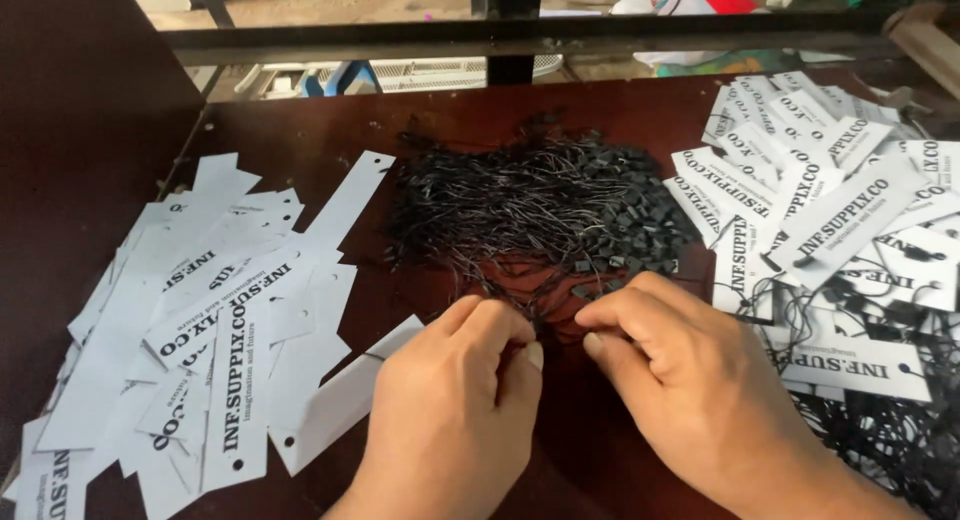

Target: Attaching plastic loop fasteners to paper clothing tags by hand at a workstation.

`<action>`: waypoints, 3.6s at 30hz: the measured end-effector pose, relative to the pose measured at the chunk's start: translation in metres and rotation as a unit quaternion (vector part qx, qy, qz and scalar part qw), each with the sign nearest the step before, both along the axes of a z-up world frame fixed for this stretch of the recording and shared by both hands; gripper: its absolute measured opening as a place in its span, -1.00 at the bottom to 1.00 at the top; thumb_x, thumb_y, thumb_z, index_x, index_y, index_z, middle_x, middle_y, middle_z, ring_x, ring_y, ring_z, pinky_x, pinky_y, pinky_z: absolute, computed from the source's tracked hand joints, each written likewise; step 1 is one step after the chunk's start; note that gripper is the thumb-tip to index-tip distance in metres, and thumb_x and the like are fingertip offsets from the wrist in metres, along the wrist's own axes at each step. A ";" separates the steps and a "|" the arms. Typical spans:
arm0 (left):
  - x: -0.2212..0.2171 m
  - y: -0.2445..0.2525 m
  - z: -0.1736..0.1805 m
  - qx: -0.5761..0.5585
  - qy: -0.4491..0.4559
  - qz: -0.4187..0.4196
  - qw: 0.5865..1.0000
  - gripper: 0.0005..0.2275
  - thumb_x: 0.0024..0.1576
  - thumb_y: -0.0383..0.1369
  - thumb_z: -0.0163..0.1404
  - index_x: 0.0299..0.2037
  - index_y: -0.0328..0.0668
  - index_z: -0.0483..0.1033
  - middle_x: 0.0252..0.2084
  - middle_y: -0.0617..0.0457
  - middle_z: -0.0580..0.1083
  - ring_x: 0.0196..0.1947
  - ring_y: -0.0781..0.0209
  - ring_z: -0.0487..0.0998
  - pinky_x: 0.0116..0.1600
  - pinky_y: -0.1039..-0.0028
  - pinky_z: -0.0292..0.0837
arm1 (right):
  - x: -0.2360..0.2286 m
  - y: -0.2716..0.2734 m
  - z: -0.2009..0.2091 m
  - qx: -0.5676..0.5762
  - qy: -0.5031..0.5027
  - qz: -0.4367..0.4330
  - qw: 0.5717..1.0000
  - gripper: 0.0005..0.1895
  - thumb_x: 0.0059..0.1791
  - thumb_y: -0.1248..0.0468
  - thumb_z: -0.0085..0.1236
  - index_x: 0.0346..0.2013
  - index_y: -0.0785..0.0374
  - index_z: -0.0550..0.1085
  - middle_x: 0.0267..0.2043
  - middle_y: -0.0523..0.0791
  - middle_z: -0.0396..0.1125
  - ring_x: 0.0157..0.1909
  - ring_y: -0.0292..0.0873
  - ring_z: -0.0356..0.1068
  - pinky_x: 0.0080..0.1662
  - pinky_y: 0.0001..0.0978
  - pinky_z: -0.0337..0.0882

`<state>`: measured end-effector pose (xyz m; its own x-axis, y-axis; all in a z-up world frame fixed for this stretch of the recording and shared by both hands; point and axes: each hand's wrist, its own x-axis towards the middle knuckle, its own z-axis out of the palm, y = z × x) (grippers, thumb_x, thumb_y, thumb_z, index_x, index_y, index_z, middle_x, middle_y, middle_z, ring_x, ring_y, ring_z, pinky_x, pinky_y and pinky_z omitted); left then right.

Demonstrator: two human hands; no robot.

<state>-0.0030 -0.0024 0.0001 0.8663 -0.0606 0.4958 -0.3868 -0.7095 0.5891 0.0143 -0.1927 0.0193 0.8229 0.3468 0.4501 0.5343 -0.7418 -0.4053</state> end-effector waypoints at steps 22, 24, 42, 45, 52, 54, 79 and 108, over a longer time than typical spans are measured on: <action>0.036 0.023 0.035 -0.095 0.237 0.110 0.961 -0.88 0.10 -0.37 -0.10 -0.40 0.11 0.50 -0.50 0.27 0.51 -0.47 0.27 0.42 -0.29 0.37 0.33 | -0.003 0.011 0.004 -0.016 0.050 -0.055 0.997 -0.90 -0.01 0.20 0.14 -0.30 0.11 0.57 -0.32 -0.30 0.50 -0.49 -0.29 0.46 -0.38 -0.37 0.46; 0.036 0.027 0.041 -0.240 0.256 0.156 0.923 -0.92 0.11 -0.34 0.03 -0.35 0.08 0.60 -0.52 0.25 0.46 -0.50 0.40 0.35 -0.31 0.49 0.33 | -0.001 0.009 0.003 0.100 0.031 -0.071 0.992 -0.84 -0.04 0.36 0.14 -0.19 0.20 0.60 -0.23 -0.19 0.53 -0.24 -0.29 0.51 -0.10 -0.46 0.44; 0.036 0.031 0.031 -0.120 0.210 0.067 0.968 -0.93 0.11 -0.33 0.00 -0.39 0.06 0.54 -0.47 0.29 0.54 -0.44 0.34 0.48 -0.26 0.47 0.40 | 0.001 0.014 -0.007 -0.096 -0.074 -0.001 0.993 -0.82 -0.07 0.24 0.23 -0.17 0.08 0.58 -0.27 -0.24 0.32 -0.34 -0.21 0.41 -0.33 -0.28 0.46; 0.038 0.030 0.027 -0.075 0.202 0.063 0.974 -0.95 0.11 -0.31 0.00 -0.37 0.08 0.53 -0.40 0.29 0.58 -0.38 0.28 0.53 -0.23 0.40 0.38 | 0.000 0.018 -0.002 -0.113 -0.080 0.039 0.990 -0.54 -0.17 0.35 0.30 0.04 0.08 0.53 -0.24 -0.18 0.26 -0.42 -0.08 0.44 -0.40 -0.15 0.59; 0.038 0.025 0.027 -0.054 0.211 0.072 0.973 -0.93 0.08 -0.31 0.00 -0.40 0.11 0.55 -0.39 0.35 0.59 -0.35 0.34 0.56 -0.18 0.45 0.42 | 0.005 0.014 -0.011 -0.111 -0.067 0.035 0.991 -0.75 -0.13 0.30 0.27 -0.17 0.08 0.52 -0.24 -0.25 0.26 -0.34 -0.19 0.39 -0.43 -0.27 0.49; 0.038 0.025 0.026 -0.047 0.200 0.072 0.976 -0.94 0.07 -0.30 0.00 -0.37 0.11 0.56 -0.36 0.34 0.60 -0.32 0.31 0.56 -0.16 0.42 0.42 | 0.007 0.012 -0.012 -0.104 -0.017 0.021 0.994 -0.85 -0.06 0.26 0.22 -0.21 0.06 0.49 -0.24 -0.24 0.26 -0.39 -0.14 0.41 -0.38 -0.17 0.49; 0.019 0.005 0.040 0.092 -0.209 -0.121 0.966 -0.98 0.23 -0.48 0.01 -0.22 -0.23 0.49 -0.33 0.01 0.44 -0.38 0.00 0.46 -0.24 0.32 0.41 | -0.001 0.004 0.008 0.091 0.019 0.031 0.995 -0.92 -0.06 0.39 0.14 -0.33 0.15 0.45 -0.37 -0.22 0.45 -0.31 -0.26 0.46 -0.17 -0.45 0.43; 0.026 -0.010 0.011 -0.101 0.029 -0.086 0.991 -0.96 0.07 -0.41 0.14 -0.36 -0.02 0.54 -0.39 0.19 0.59 -0.39 0.24 0.62 -0.26 0.45 0.49 | -0.006 0.008 0.008 0.042 -0.118 0.068 0.990 -0.71 -0.05 0.47 0.17 -0.05 0.26 0.44 -0.17 -0.08 0.39 -0.17 -0.14 0.48 -0.03 -0.39 0.51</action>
